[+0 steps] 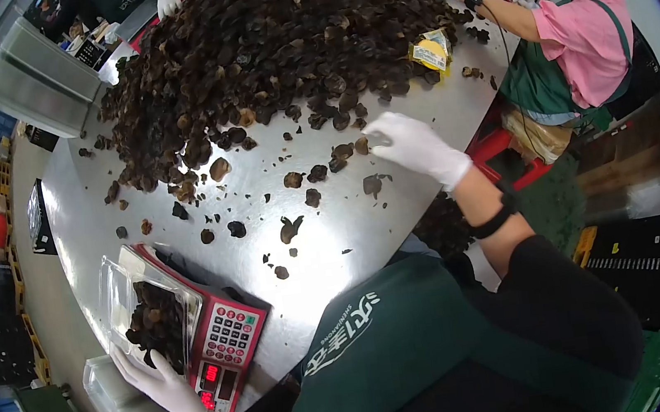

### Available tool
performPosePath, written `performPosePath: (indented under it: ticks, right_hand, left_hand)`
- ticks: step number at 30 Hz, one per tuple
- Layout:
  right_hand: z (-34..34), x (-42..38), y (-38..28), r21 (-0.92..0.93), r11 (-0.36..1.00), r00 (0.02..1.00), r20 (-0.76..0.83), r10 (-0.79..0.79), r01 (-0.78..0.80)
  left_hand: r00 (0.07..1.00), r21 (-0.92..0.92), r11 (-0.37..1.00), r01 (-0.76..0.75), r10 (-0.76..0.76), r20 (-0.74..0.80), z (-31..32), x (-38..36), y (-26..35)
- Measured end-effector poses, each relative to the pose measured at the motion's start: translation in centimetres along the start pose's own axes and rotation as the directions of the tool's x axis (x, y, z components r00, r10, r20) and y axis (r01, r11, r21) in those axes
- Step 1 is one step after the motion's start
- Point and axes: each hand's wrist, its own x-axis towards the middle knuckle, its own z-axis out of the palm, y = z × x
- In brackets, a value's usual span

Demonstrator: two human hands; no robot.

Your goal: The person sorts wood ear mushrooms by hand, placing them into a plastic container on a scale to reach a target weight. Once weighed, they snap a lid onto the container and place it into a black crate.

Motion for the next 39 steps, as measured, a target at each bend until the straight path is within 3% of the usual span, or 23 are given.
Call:
performPosePath:
  ticks: [2, 5, 7, 8, 11, 13, 16, 17, 19, 20, 21, 23, 25, 27, 28, 29, 30, 31, 34, 39]
  right_hand:
    - [2.7, 1.5, 0.3, 0.002, 0.998, 0.996, -0.072, -0.057, 0.057]
    - [4.0, 2.8, 0.7, -0.029, 1.000, 0.999, 0.041, -0.007, 0.008]
    - [3.8, 3.0, 1.1, 0.157, 0.975, 0.987, 0.056, 0.150, -0.157]
    - [3.8, 2.8, 1.7, 0.219, 0.964, 0.989, 0.010, 0.151, -0.149]
    - [3.1, 2.8, 3.1, 0.196, 0.955, 0.973, -0.010, 0.230, -0.223]
    - [2.6, 2.8, 4.2, 0.290, 0.921, 0.962, -0.004, 0.274, -0.261]
    - [1.5, 3.6, 5.2, 0.685, 0.594, 0.893, 0.204, 0.400, -0.422]
    - [0.9, 3.7, 5.0, 0.687, 0.593, 0.893, 0.200, 0.403, -0.421]
    - [0.2, 3.9, 4.8, 0.861, 0.338, 0.905, 0.270, 0.328, -0.379]
    - [0.9, 4.3, 5.8, 0.906, 0.147, 0.895, 0.346, 0.281, -0.396]
    - [0.8, 4.5, 5.1, 0.908, 0.146, 0.896, 0.343, 0.281, -0.393]
    - [0.6, 5.2, 3.5, 0.929, -0.034, 0.842, 0.348, 0.411, -0.368]
    - [1.2, 6.2, 3.8, 0.930, -0.073, 0.857, 0.362, 0.367, -0.361]
    - [1.5, 6.8, 3.3, 0.810, 0.425, 0.900, 0.270, 0.341, -0.404]
    - [3.8, 7.1, 3.4, 0.774, 0.595, 0.969, 0.094, 0.228, -0.215]
    - [5.5, 7.2, 3.7, 0.399, 0.916, 0.993, -0.091, 0.076, -0.033]
    - [4.7, 6.6, 1.6, 0.021, 0.986, 0.986, 0.002, 0.166, -0.166]
    - [5.0, 6.4, 0.9, -0.013, 0.991, 0.991, -0.035, 0.131, -0.132]
    - [5.3, 7.3, 0.3, -0.055, 0.984, 0.985, -0.045, 0.166, -0.168]
    - [3.4, 7.0, -3.7, 0.173, 0.966, 0.980, 0.005, 0.197, -0.195]
  left_hand:
    - [0.998, 0.010, 0.999, 0.036, -0.036, -0.059, -0.8, -0.8, -0.2]
    - [0.989, -0.016, 0.992, 0.128, -0.129, -0.066, -1.8, -1.7, -0.6]
    - [0.990, 0.015, 0.993, 0.117, -0.116, -0.082, -2.4, -2.2, -1.2]
    - [0.983, -0.011, 0.988, 0.156, -0.156, -0.099, -2.5, -2.3, -1.4]
    - [0.976, 0.010, 0.984, 0.180, -0.178, -0.127, -2.7, -2.4, -1.7]
    - [0.976, 0.024, 0.985, 0.172, -0.167, -0.138, -2.6, -2.1, -1.4]
    - [0.978, -0.003, 0.987, 0.162, -0.161, -0.136, -2.1, -1.5, -0.8]
    - [0.978, -0.019, 0.988, 0.156, -0.157, -0.137, -2.0, -1.4, -0.5]
    - [0.977, -0.026, 0.988, 0.155, -0.157, -0.147, -1.7, -1.2, -0.9]
    - [0.974, -0.029, 0.987, 0.159, -0.162, -0.157, -1.6, -1.2, -1.1]
    - [0.974, -0.031, 0.987, 0.157, -0.160, -0.158, -1.6, -1.2, -1.3]
    - [0.970, -0.112, 0.982, 0.153, -0.171, -0.171, -1.6, -1.3, -1.6]
    - [0.971, -0.075, 0.986, 0.149, -0.160, -0.176, -1.9, -1.5, -1.5]
    - [0.971, -0.036, 0.989, 0.146, -0.150, -0.186, -2.3, -1.9, -1.5]
    - [0.973, -0.018, 0.988, 0.152, -0.153, -0.171, -2.4, -2.1, -1.6]
    - [0.972, -0.008, 0.987, 0.161, -0.160, -0.175, -2.3, -2.1, -1.6]
    - [0.976, 0.008, 0.990, 0.139, -0.136, -0.168, -2.3, -2.2, -1.5]
    - [0.965, -0.002, 0.989, 0.148, -0.145, -0.220, -2.2, -2.2, -1.4]
    - [0.972, -0.017, 0.988, 0.154, -0.155, -0.176, -2.3, -2.3, -0.5]
    - [0.965, -0.040, 0.988, 0.148, -0.154, -0.214, -1.7, -2.9, -1.7]
